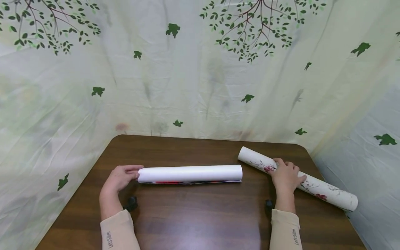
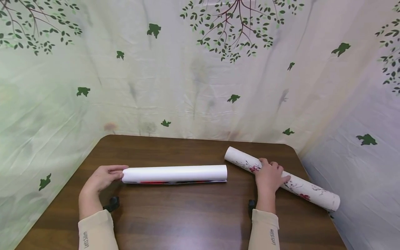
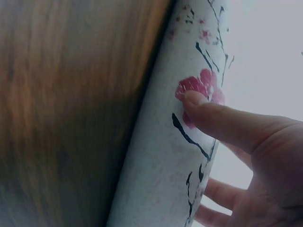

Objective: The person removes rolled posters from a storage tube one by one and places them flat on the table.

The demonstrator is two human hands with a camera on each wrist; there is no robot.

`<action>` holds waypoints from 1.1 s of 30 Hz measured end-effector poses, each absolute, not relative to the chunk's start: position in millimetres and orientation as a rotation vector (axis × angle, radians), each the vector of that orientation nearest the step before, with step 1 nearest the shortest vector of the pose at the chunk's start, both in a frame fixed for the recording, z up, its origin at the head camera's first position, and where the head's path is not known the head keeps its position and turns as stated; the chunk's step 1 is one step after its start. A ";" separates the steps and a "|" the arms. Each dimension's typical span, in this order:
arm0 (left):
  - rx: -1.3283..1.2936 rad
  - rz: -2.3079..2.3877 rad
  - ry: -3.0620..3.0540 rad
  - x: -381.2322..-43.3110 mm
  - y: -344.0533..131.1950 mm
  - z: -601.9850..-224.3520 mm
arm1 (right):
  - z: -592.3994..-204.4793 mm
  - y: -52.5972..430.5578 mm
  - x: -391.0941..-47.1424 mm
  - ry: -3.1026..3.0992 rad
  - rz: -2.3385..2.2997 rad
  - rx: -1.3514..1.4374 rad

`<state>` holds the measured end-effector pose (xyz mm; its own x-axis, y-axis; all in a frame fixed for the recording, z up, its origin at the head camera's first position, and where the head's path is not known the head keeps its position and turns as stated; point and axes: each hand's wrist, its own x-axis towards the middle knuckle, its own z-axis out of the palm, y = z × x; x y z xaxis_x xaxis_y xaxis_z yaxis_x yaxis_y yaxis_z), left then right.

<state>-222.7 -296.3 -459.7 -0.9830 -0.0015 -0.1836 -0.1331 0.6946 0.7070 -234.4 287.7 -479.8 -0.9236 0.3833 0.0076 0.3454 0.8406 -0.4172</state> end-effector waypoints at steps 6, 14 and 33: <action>-0.119 1.160 2.724 -224.9 -292.2 -460.4 | -480.7 282.8 -235.6 -2.889 0.642 -0.601; -0.136 1.158 2.731 -225.3 -289.7 -462.1 | -479.9 284.6 -235.3 -2.890 0.683 -0.586; -0.123 1.193 2.691 -225.3 -287.8 -461.0 | -466.2 369.8 -189.1 -3.007 0.726 -0.704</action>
